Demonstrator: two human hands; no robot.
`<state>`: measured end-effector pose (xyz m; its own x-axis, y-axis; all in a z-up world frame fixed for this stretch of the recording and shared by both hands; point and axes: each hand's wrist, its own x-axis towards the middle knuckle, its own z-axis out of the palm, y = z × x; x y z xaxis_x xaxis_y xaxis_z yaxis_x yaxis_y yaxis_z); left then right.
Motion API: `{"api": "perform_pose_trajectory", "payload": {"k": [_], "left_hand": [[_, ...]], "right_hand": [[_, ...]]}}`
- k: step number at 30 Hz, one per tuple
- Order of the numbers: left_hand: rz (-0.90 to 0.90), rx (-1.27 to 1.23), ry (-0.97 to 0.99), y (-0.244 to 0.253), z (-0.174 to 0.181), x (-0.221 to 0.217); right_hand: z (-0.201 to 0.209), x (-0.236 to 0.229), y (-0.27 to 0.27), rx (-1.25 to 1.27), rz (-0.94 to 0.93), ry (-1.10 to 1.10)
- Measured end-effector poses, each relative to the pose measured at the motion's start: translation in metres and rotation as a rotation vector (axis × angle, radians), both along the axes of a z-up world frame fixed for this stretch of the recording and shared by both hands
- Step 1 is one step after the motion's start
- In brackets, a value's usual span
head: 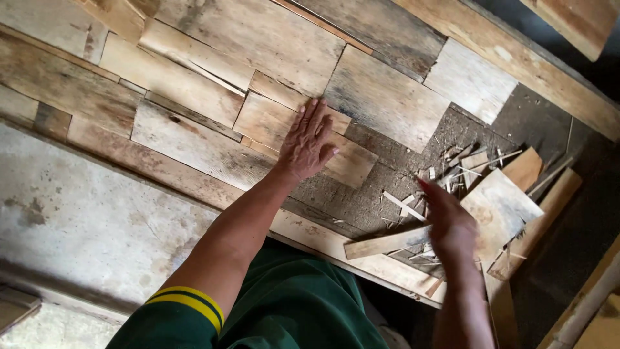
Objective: Trimming and fitting thin strips of wood veneer on a workbench using a utility knife.
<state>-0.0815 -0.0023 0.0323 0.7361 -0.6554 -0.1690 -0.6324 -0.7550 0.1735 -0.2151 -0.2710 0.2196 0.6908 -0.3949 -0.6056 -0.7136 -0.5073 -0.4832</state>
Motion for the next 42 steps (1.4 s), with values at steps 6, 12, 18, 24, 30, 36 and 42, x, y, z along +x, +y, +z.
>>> {"api": "perform_pose_trajectory", "payload": {"k": [6, 12, 18, 24, 30, 36, 42], "left_hand": [[-0.027, 0.092, -0.037, 0.000, 0.004, 0.001], [0.009, 0.011, -0.081, -0.001, -0.001, 0.000], [0.006, 0.059, 0.045, -0.001, 0.003, 0.002], [0.013, 0.032, -0.038, -0.001, -0.001, 0.000], [-0.002, 0.076, 0.009, -0.002, -0.002, 0.001], [0.013, 0.050, -0.006, -0.003, -0.001, 0.000], [0.031, -0.030, -0.003, -0.001, -0.001, -0.001]], "right_hand": [[-0.110, 0.068, 0.032, -0.390, 0.707, -0.084], [-0.167, 0.076, 0.035, -0.469, 0.871, -0.270], [-0.169, 0.089, 0.039, -0.483, 0.884, -0.181], [-0.156, 0.093, 0.040, -0.422, 0.856, -0.144], [-0.139, 0.105, 0.043, -0.382, 0.860, -0.040], [-0.132, 0.112, 0.039, -0.382, 0.944, 0.088], [-0.130, 0.109, 0.038, -0.352, 0.922, 0.115]]}}
